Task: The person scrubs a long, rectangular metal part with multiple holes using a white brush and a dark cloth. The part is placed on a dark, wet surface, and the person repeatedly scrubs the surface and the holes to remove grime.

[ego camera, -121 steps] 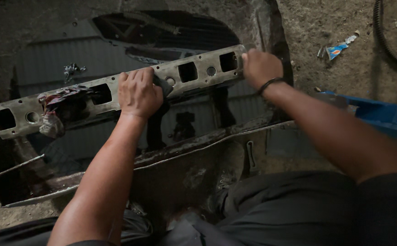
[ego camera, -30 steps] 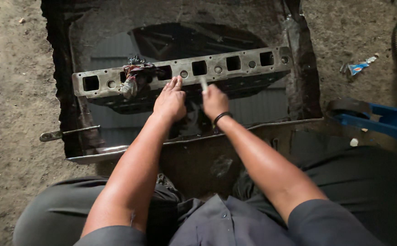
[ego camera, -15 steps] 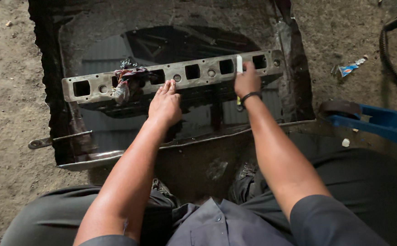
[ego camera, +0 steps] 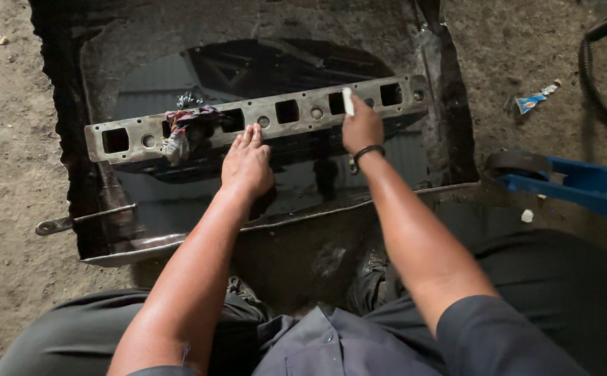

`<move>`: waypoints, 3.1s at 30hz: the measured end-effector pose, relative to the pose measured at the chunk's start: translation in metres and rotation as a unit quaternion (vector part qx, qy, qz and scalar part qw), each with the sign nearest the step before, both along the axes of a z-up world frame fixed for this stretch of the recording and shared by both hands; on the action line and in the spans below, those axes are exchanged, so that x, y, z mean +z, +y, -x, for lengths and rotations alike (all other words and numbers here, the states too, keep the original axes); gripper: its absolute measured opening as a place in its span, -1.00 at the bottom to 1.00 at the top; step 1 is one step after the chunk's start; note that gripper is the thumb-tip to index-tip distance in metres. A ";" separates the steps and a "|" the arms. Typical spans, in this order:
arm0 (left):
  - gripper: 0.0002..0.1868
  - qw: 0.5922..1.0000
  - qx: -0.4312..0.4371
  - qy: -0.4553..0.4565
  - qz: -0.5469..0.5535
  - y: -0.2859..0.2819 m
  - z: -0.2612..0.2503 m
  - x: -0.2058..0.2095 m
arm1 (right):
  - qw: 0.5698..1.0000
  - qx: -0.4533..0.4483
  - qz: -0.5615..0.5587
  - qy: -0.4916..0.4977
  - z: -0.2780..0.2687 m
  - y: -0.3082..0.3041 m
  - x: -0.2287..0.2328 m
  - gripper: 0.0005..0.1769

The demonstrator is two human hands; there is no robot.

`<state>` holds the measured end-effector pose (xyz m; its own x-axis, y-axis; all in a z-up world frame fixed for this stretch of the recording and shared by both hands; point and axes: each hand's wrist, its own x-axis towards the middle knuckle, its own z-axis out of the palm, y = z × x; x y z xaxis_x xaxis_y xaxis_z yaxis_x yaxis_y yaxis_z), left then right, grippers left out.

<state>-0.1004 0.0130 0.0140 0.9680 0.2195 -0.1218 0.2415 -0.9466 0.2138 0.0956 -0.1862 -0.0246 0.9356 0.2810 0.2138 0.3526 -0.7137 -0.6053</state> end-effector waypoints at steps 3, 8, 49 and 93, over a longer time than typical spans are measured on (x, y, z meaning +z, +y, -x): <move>-0.63 1.000 -0.001 -0.013 0.007 -0.001 0.001 0.001 | 0.999 -0.034 0.018 0.012 0.005 0.003 0.005 -0.47; -0.67 1.000 0.000 -0.004 0.000 -0.002 0.000 0.004 | 0.998 -0.039 -0.015 0.043 0.007 0.008 0.008 -0.53; -0.74 0.985 0.023 -0.166 -0.038 0.008 0.003 -0.019 | 0.993 -0.057 0.081 0.064 0.049 0.086 0.018 -0.56; -0.73 0.964 0.101 0.127 0.208 0.026 0.048 -0.036 | 0.977 0.095 -0.070 0.176 0.082 0.103 0.016 -0.48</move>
